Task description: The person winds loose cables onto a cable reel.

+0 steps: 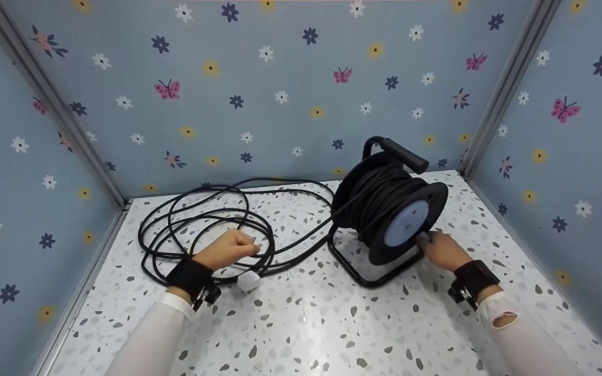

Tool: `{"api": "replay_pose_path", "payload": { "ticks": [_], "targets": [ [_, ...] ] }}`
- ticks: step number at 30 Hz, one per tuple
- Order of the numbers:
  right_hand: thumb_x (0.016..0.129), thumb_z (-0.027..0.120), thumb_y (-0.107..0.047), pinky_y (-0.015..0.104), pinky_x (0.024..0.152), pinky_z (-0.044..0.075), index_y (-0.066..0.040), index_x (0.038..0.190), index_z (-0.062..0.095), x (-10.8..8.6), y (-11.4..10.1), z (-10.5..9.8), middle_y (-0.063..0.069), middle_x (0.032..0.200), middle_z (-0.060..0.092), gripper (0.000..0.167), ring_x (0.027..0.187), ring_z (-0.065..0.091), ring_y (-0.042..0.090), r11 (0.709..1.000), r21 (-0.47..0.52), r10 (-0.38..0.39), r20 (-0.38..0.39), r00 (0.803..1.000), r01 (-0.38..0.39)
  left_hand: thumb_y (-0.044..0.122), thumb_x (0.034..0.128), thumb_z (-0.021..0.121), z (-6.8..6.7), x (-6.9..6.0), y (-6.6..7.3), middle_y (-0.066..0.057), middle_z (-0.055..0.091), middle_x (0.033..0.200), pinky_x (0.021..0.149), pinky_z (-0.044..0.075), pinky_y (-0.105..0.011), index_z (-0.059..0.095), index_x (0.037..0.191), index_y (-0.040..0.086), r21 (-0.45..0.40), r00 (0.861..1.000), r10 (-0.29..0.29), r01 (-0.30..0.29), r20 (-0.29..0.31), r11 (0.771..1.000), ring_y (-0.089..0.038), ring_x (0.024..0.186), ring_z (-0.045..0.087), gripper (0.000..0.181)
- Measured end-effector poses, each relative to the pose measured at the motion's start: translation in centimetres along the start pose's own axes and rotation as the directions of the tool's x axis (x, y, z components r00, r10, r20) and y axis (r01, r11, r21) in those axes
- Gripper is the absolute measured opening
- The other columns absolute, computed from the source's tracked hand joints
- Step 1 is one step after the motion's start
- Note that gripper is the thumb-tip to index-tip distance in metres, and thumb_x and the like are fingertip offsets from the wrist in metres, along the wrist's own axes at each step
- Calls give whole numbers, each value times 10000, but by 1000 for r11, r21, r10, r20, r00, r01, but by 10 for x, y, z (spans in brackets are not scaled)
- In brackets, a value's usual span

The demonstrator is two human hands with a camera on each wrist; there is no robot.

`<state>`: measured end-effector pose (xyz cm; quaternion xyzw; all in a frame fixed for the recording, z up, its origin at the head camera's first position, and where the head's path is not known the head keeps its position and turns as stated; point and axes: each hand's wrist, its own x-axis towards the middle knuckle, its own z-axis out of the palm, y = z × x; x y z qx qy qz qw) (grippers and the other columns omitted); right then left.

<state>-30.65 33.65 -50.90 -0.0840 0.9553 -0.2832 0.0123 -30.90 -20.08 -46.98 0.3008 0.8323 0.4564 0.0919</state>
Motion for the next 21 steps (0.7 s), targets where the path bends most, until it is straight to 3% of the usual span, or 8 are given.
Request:
{"api": "replay_pose_path", "payload": {
  "ticks": [4, 7, 11, 13, 15, 18, 21],
  "targets": [
    [1164, 435, -290, 448, 773, 476, -118, 815, 560, -1, -4, 4, 48, 761, 542, 409, 742, 578, 248, 1000, -14, -9, 24, 1000, 9, 255, 1073, 616, 18, -1, 0, 133, 328, 586, 566, 273, -203, 382, 576, 162, 81, 996, -84, 80, 37, 993, -37, 544, 286, 557],
    [1164, 435, -278, 435, 746, 464, -130, 795, 545, -5, -10, 10, 19, 733, 511, 413, 711, 545, 217, 999, -26, -25, 65, 998, 26, 353, 1121, 562, 31, 1, 2, 131, 327, 576, 566, 283, -219, 374, 613, 233, 131, 993, -111, 107, 26, 986, -59, 540, 280, 555],
    [1156, 455, -263, 567, 914, 555, 7, 1071, 690, -11, -21, 20, 165, 960, 703, 367, 934, 700, 344, 998, -37, -40, 96, 995, 44, 404, 1165, 471, 46, 7, 9, 125, 318, 594, 583, 303, -248, 367, 641, 243, 174, 995, -95, 96, -10, 980, -78, 557, 284, 558],
    [1153, 459, -259, 634, 1044, 526, 69, 1332, 646, -14, -27, 25, 275, 1203, 723, 419, 1145, 710, 440, 998, -37, -52, 108, 993, 56, 397, 1182, 416, 52, 11, 13, 119, 328, 613, 599, 326, -258, 379, 659, 234, 186, 997, -74, 76, -18, 980, -80, 571, 294, 549],
    [1151, 459, -252, 661, 1132, 471, 100, 1514, 515, -16, -34, 28, 349, 1411, 635, 508, 1310, 638, 513, 998, -25, -56, 129, 990, 60, 350, 1195, 355, 57, 13, 16, 104, 341, 638, 623, 343, -269, 414, 681, 179, 179, 999, -45, 48, -21, 983, -88, 593, 308, 545],
    [1148, 465, -238, 647, 1138, 469, 112, 1540, 483, -21, -44, 33, 355, 1427, 620, 526, 1292, 649, 481, 997, -8, -76, 157, 985, 78, 255, 1187, 292, 63, 16, 19, 66, 432, 723, 712, 404, -294, 529, 790, 112, 143, 1000, -20, 22, -16, 989, -109, 676, 400, 484],
    [1142, 483, -239, 570, 996, 548, 94, 1345, 640, -23, -53, 38, 267, 1165, 718, 421, 1024, 706, 354, 998, 13, -68, 179, 982, 67, 208, 1168, 295, 68, 19, 23, -5, 576, 860, 830, 477, -367, 629, 966, 82, 113, 999, -23, 26, -26, 993, -153, 812, 522, 410]
  ]
}}
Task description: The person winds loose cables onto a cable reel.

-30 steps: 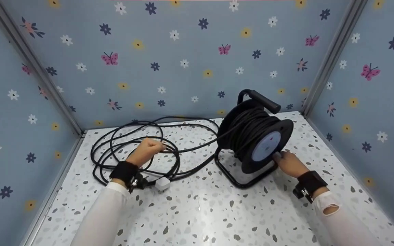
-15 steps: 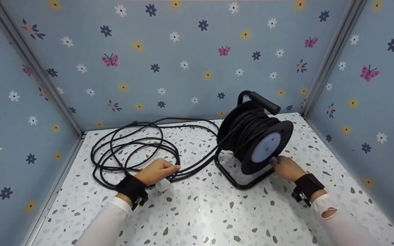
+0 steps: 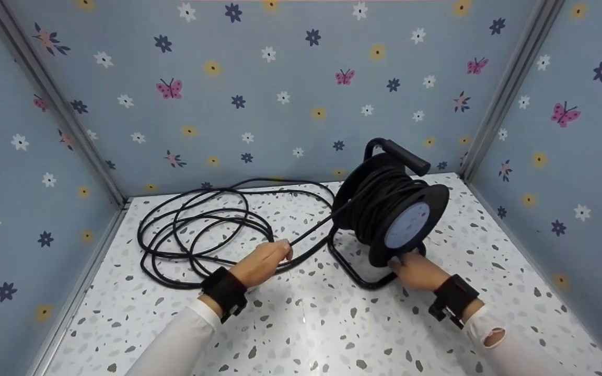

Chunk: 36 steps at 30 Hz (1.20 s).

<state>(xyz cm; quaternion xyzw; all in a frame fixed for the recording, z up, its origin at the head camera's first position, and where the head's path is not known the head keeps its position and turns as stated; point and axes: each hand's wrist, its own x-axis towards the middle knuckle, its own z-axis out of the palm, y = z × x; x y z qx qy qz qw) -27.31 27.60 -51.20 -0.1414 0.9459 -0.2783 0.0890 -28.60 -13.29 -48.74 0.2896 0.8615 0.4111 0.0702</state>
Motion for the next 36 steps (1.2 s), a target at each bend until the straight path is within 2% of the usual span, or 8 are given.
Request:
{"api": "replay_pose_path", "payload": {
  "ticks": [5, 8, 14, 22, 28, 31, 34, 36],
  "targets": [
    [1126, 517, -299, 457, 811, 543, -4, 1144, 713, -1, -13, 3, 117, 889, 680, 354, 800, 635, 207, 999, 33, 26, 18, 1000, -26, 179, 1176, 365, 12, 13, 9, -143, 714, 1081, 955, 555, -502, 643, 1149, 36, 20, 999, 16, -15, -50, 1000, -238, 963, 641, 314],
    [1117, 541, -306, 453, 848, 549, -6, 1194, 717, -4, -18, 4, 51, 918, 678, 356, 843, 627, 179, 999, 49, -11, 1, 1000, 11, 167, 1183, 367, 22, 24, 14, -96, 644, 933, 872, 557, -483, 589, 1152, 21, 52, 997, 40, -37, -61, 998, -223, 851, 602, 268],
    [1125, 525, -280, 329, 680, 447, -155, 819, 575, -6, -29, 6, -66, 724, 477, 335, 663, 490, 115, 990, 89, -110, -35, 993, 113, 178, 1191, 363, 40, 45, 24, 27, 414, 790, 747, 449, -372, 536, 1049, 31, 62, 996, 59, -55, -73, 997, -165, 720, 450, 268],
    [1134, 534, -238, 262, 606, 358, -184, 710, 466, -8, -47, 2, -105, 654, 394, 434, 579, 383, 50, 959, 173, -202, -134, 970, 224, 170, 1184, 372, 52, 71, 48, 16, 473, 792, 720, 447, -347, 579, 1054, 31, 32, 994, 37, -34, -106, 999, -154, 704, 470, 281],
    [1143, 523, -228, 222, 551, 287, -162, 630, 440, -10, -59, -11, -133, 583, 341, 524, 515, 305, 1, 936, 205, -248, -192, 950, 285, 196, 1185, 349, 54, 87, 67, -55, 567, 885, 857, 522, -427, 610, 1135, 19, -5, 994, 41, -42, -104, 999, -216, 822, 560, 319],
    [1139, 524, -219, 216, 552, 279, -143, 637, 449, -10, -65, -17, -130, 590, 349, 513, 520, 307, -1, 930, 228, -240, -218, 946, 289, 264, 1196, 322, 50, 84, 67, -107, 649, 950, 892, 528, -419, 636, 1227, 37, -37, 995, 4, -8, -99, 999, -242, 887, 624, 389],
    [1136, 526, -221, 218, 533, 290, -89, 681, 502, -10, -70, -25, -105, 588, 396, 474, 515, 348, 14, 921, 292, -193, -231, 954, 258, 385, 1203, 265, 43, 73, 59, -123, 696, 923, 769, 547, -361, 630, 1312, 66, -112, 993, -96, 89, -61, 990, -228, 766, 652, 497],
    [1134, 527, -220, 216, 521, 301, -38, 718, 539, -11, -73, -30, -89, 579, 426, 453, 506, 378, 26, 916, 329, -157, -236, 959, 231, 463, 1197, 207, 36, 62, 48, -135, 739, 925, 751, 553, -350, 622, 1385, 68, -134, 984, -179, 175, -17, 975, -225, 702, 681, 603]
  ]
}}
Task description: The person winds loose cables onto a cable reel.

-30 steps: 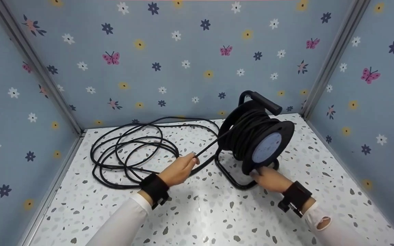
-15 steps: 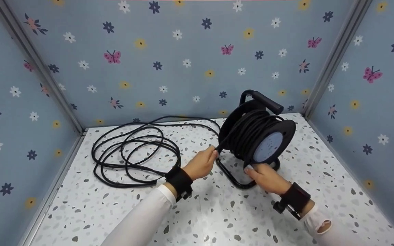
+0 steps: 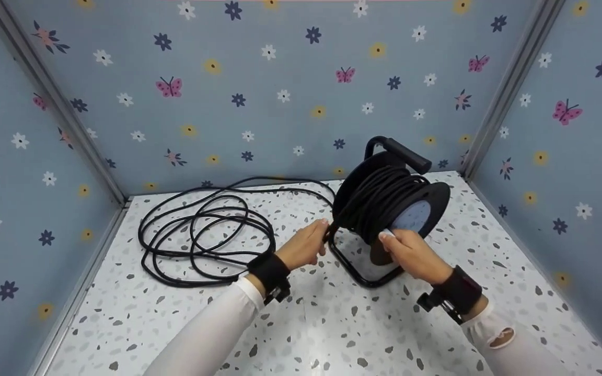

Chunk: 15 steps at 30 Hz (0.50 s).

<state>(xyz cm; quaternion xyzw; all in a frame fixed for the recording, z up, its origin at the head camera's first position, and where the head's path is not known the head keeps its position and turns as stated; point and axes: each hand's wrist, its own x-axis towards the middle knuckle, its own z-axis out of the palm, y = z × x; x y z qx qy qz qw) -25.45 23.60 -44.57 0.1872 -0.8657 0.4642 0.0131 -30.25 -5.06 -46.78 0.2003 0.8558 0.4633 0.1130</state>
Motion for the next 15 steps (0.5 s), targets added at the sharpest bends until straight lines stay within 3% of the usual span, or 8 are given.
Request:
{"api": "replay_pose_path", "payload": {
  "ticks": [2, 5, 9, 12, 15],
  "targets": [
    [1135, 524, -218, 215, 517, 312, -2, 741, 553, 1, -3, -3, -77, 570, 440, 450, 500, 395, 34, 1000, 19, 16, -7, 1000, -16, 543, 1180, 148, -9, -11, -15, -164, 745, 918, 765, 574, -399, 638, 1382, 49, 33, 996, -90, 89, 25, 996, -251, 675, 683, 724],
    [1136, 520, -220, 216, 520, 325, 20, 753, 560, 2, -6, -5, -73, 568, 450, 454, 502, 408, 38, 1000, 19, 22, -11, 1000, -22, 595, 1163, 107, -28, -30, -41, -234, 768, 1201, 1047, 544, -547, 658, 1418, 29, 192, 984, -177, 172, 7, 966, -371, 1036, 764, 830],
    [1138, 519, -231, 219, 515, 329, 40, 768, 564, 4, -7, -6, -67, 576, 457, 461, 507, 413, 44, 999, 24, 33, -17, 999, -33, 561, 1174, 163, -65, -50, -84, -238, 686, 1436, 1211, 427, -613, 677, 1421, 44, 442, 984, -165, 178, -69, 879, -462, 1358, 642, 770],
    [1138, 521, -235, 220, 516, 344, 56, 787, 569, 4, -7, -6, -59, 590, 472, 458, 517, 428, 50, 999, 31, 43, -26, 999, -42, 530, 1183, 199, -101, -64, -115, -273, 694, 1404, 1174, 453, -635, 703, 1371, 1, 533, 983, -152, 183, -101, 826, -501, 1318, 655, 755],
    [1138, 525, -236, 221, 517, 352, 48, 784, 570, 3, -7, -7, -54, 598, 481, 456, 525, 436, 53, 999, 31, 46, -28, 999, -45, 507, 1188, 249, -134, -81, -140, -304, 724, 1315, 1098, 499, -652, 748, 1236, -44, 535, 976, -162, 214, -142, 817, -519, 1224, 688, 746]
  ]
}}
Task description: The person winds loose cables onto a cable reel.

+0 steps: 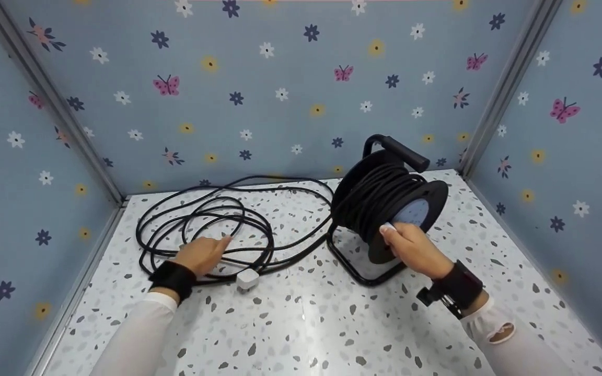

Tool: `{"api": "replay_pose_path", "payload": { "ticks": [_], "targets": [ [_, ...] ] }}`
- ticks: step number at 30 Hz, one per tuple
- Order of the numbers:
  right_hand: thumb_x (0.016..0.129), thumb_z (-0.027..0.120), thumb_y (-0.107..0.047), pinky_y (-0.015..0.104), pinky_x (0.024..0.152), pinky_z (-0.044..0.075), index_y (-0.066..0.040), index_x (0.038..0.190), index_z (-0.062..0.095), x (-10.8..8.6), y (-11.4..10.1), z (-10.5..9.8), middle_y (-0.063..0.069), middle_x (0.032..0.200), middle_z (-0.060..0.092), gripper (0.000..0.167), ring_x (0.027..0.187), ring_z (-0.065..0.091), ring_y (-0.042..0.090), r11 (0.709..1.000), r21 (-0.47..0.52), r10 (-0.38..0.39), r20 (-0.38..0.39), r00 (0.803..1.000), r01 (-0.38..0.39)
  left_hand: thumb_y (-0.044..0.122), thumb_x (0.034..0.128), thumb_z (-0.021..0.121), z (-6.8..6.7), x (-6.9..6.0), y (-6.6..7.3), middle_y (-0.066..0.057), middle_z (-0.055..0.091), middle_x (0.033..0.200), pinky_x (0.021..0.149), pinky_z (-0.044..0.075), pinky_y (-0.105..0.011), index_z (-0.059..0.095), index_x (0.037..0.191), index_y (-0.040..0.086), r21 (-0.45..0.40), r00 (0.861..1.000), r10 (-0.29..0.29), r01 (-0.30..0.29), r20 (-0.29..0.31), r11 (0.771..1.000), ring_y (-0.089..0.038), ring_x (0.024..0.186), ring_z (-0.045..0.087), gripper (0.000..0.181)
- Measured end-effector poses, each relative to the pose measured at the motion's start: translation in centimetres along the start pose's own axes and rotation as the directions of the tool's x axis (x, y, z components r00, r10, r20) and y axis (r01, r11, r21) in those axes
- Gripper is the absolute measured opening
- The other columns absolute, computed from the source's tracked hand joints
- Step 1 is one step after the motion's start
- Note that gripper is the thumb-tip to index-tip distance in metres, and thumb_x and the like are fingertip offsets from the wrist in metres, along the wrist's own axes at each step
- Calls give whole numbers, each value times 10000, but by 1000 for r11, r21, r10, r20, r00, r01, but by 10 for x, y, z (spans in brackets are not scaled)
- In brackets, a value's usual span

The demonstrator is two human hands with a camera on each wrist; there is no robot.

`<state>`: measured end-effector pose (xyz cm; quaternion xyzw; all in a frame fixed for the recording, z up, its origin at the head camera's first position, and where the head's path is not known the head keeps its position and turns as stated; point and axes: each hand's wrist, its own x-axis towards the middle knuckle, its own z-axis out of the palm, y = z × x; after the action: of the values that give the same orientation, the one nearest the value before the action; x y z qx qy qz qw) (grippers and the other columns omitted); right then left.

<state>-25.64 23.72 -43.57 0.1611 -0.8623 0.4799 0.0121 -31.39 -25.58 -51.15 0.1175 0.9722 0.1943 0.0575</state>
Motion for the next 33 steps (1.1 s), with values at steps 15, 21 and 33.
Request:
{"api": "replay_pose_path", "payload": {
  "ticks": [15, 21, 33],
  "targets": [
    [1149, 512, -203, 223, 539, 323, 77, 771, 563, 7, -7, -17, -65, 590, 445, 473, 524, 395, 51, 999, 30, -36, -52, 998, 37, 450, 1091, 629, -5, -31, -36, 130, 198, 525, 559, 198, -258, 314, 526, 240, 26, 977, 141, -139, -160, 990, -88, 500, 193, 680],
    [1170, 465, -194, 214, 496, 261, 88, 790, 504, 12, -9, -36, -84, 555, 378, 474, 482, 323, 37, 985, 173, -9, -62, 998, 19, 456, 1096, 611, 5, -31, -11, 142, 205, 511, 557, 204, -255, 315, 526, 249, 14, 975, 179, -178, -130, 984, -84, 489, 200, 675],
    [1195, 349, -243, 355, 474, 57, 14, 760, 297, 22, 6, -73, -85, 570, 229, 508, 466, 150, 59, 912, 408, 50, -47, 998, -26, 445, 1147, 494, 18, -25, 39, 125, 280, 501, 545, 321, -295, 330, 533, 249, 86, 970, 204, -194, -132, 977, -98, 483, 300, 664]
  ]
}}
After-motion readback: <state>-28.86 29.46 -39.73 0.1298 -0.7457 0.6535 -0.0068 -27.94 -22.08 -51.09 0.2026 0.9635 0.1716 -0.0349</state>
